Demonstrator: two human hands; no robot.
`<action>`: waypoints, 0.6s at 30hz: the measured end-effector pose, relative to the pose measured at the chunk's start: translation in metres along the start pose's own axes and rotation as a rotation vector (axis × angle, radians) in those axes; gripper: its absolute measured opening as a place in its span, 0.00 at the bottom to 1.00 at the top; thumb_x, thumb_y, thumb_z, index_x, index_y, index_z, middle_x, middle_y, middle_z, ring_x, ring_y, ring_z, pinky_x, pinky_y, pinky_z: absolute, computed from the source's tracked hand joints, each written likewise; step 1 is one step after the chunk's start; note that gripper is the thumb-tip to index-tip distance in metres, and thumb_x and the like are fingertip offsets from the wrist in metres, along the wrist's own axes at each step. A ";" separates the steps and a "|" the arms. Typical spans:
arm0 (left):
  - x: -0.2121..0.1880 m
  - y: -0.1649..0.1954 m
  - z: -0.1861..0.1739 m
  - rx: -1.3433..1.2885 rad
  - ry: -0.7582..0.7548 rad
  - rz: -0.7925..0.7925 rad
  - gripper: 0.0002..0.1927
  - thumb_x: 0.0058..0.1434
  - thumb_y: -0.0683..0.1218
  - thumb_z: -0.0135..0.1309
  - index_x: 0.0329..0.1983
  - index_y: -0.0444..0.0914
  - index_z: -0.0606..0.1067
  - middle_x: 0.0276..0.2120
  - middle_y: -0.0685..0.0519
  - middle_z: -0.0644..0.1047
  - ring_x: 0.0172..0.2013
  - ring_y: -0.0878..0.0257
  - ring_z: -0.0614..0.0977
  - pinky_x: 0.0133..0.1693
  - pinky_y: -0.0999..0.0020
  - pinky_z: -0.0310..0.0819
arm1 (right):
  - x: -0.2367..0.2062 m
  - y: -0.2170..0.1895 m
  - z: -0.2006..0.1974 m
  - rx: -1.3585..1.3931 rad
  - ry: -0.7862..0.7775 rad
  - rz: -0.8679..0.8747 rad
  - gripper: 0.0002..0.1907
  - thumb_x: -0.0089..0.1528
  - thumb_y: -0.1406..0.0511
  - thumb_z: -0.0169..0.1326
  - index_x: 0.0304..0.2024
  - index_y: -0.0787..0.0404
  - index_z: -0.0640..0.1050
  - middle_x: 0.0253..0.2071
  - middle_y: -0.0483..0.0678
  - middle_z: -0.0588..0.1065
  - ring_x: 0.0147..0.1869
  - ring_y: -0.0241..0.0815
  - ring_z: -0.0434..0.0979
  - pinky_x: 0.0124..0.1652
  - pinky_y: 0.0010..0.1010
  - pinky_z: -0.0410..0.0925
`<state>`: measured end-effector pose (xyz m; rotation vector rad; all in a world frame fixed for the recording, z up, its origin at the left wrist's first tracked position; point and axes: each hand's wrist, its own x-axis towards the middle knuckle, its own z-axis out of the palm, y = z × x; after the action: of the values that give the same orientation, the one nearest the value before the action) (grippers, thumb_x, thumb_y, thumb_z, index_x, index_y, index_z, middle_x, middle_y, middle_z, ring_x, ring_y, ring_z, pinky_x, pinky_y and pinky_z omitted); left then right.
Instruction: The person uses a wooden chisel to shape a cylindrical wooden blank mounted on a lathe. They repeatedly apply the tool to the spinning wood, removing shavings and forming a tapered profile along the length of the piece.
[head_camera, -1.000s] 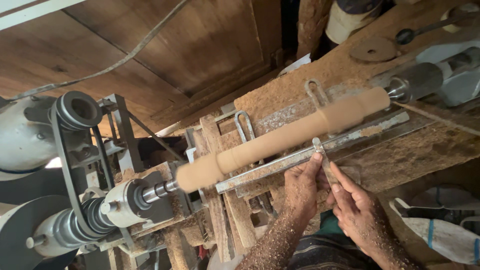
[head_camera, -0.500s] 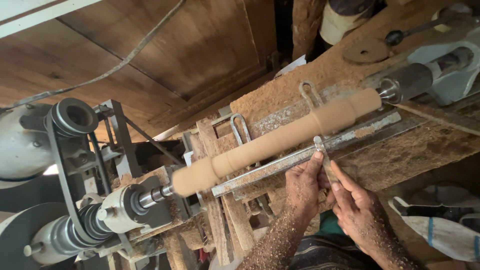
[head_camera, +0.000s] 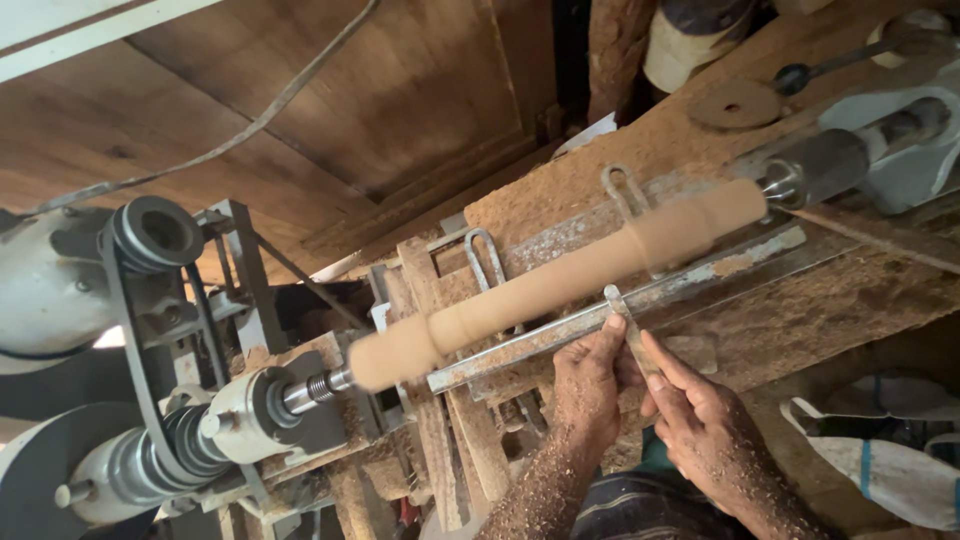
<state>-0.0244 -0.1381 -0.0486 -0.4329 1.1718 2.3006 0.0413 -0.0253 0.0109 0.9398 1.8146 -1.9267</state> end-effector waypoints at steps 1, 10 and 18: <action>-0.001 0.001 -0.002 0.006 -0.005 0.010 0.17 0.72 0.50 0.54 0.34 0.32 0.80 0.28 0.47 0.82 0.25 0.63 0.81 0.31 0.67 0.78 | 0.000 0.002 0.002 -0.018 -0.003 -0.024 0.27 0.68 0.60 0.48 0.71 0.43 0.68 0.27 0.45 0.68 0.21 0.32 0.60 0.20 0.25 0.58; -0.011 0.016 -0.011 -0.037 0.086 -0.044 0.15 0.68 0.50 0.54 0.32 0.33 0.79 0.26 0.50 0.81 0.24 0.63 0.81 0.31 0.68 0.78 | 0.000 0.008 0.012 -0.026 -0.071 -0.051 0.27 0.68 0.60 0.48 0.71 0.44 0.68 0.26 0.45 0.69 0.22 0.33 0.59 0.20 0.25 0.58; -0.016 0.017 -0.029 0.002 0.126 0.014 0.16 0.68 0.51 0.57 0.31 0.33 0.79 0.25 0.50 0.80 0.23 0.65 0.79 0.29 0.69 0.76 | -0.004 0.007 0.023 -0.129 -0.095 -0.076 0.28 0.68 0.59 0.49 0.72 0.41 0.68 0.26 0.43 0.70 0.23 0.32 0.63 0.22 0.25 0.61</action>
<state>-0.0199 -0.1746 -0.0466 -0.5776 1.2400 2.3131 0.0430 -0.0495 0.0074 0.7359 1.9178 -1.8396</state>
